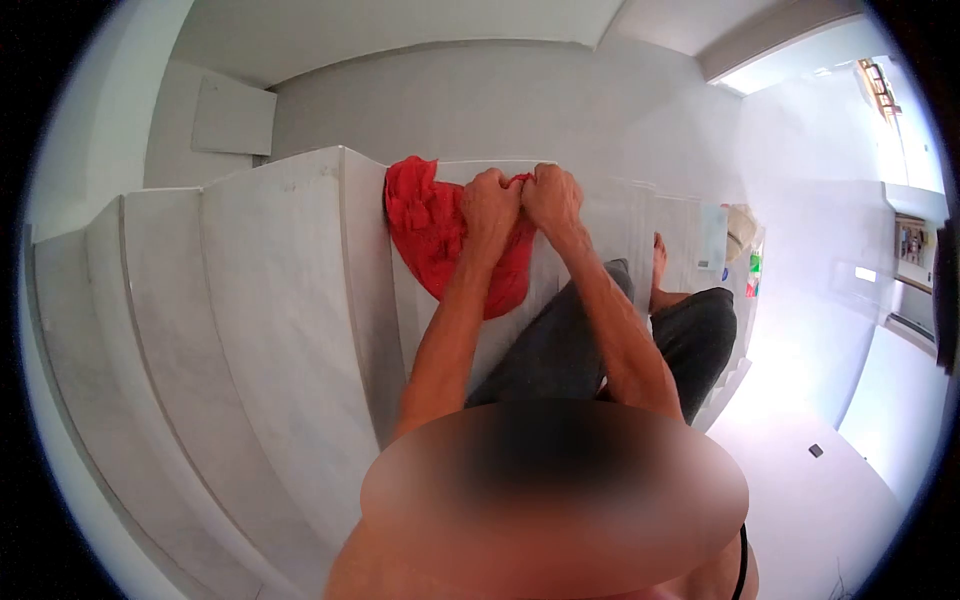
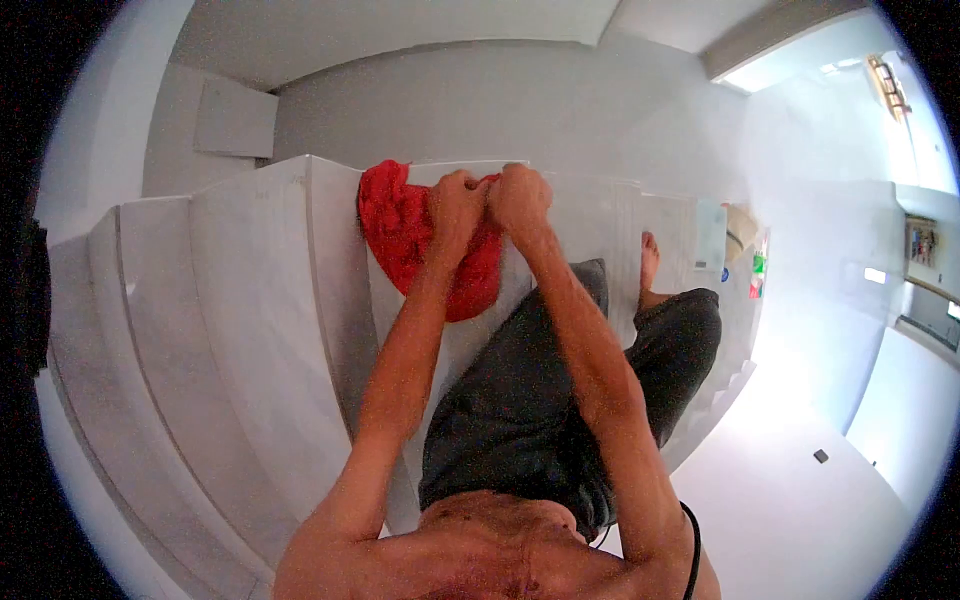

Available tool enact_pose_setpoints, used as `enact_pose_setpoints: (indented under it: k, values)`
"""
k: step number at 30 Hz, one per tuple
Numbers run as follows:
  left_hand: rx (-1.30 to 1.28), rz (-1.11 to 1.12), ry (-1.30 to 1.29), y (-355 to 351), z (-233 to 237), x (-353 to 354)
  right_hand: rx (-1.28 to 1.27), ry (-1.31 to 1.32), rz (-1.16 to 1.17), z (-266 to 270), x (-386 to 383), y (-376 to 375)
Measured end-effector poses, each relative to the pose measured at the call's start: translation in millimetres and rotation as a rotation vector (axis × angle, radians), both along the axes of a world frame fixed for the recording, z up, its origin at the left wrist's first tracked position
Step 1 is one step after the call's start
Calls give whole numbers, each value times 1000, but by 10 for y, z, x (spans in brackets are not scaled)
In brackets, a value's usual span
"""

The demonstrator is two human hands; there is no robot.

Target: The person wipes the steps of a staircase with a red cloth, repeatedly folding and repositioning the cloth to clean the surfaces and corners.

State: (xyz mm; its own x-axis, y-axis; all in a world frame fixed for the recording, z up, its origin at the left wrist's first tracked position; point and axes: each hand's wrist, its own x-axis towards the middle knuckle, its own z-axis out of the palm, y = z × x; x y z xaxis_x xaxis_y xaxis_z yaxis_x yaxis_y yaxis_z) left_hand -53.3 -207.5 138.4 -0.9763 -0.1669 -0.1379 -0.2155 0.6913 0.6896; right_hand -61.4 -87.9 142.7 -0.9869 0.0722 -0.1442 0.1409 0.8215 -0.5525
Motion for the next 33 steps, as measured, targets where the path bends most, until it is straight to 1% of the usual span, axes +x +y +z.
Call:
enact_pose_setpoints:
  k: [2,5,8,11,14,15,17,20,23,26,29,33]
  values:
    - [21,-12,20,22,-7,123,3,-18,5,-8,89,19]
    - [52,-6,-75,59,101,327,30,10,46,-46,316,51]
    - [33,34,-70,89,60,269,35,29,64,-11,271,46]
    - [82,63,-68,78,-16,56,45,11,60,-11,76,28]
    - [74,63,25,99,-124,11,69,24,68,-159,-27,57]
    - [84,45,-19,97,-90,-30,53,14,60,-124,-46,60]
    - [105,15,-143,128,-58,106,23,-41,50,-77,146,100]
    - [83,58,-30,117,-112,165,27,37,76,-145,181,87]
    - [115,86,14,114,-96,-17,25,-18,39,-96,-44,69]
    - [47,26,-39,108,-154,29,56,3,42,-130,66,61]
    - [33,46,-113,97,-15,174,59,-16,64,-204,157,52]
    - [98,97,11,98,-133,61,46,2,107,-160,0,81]
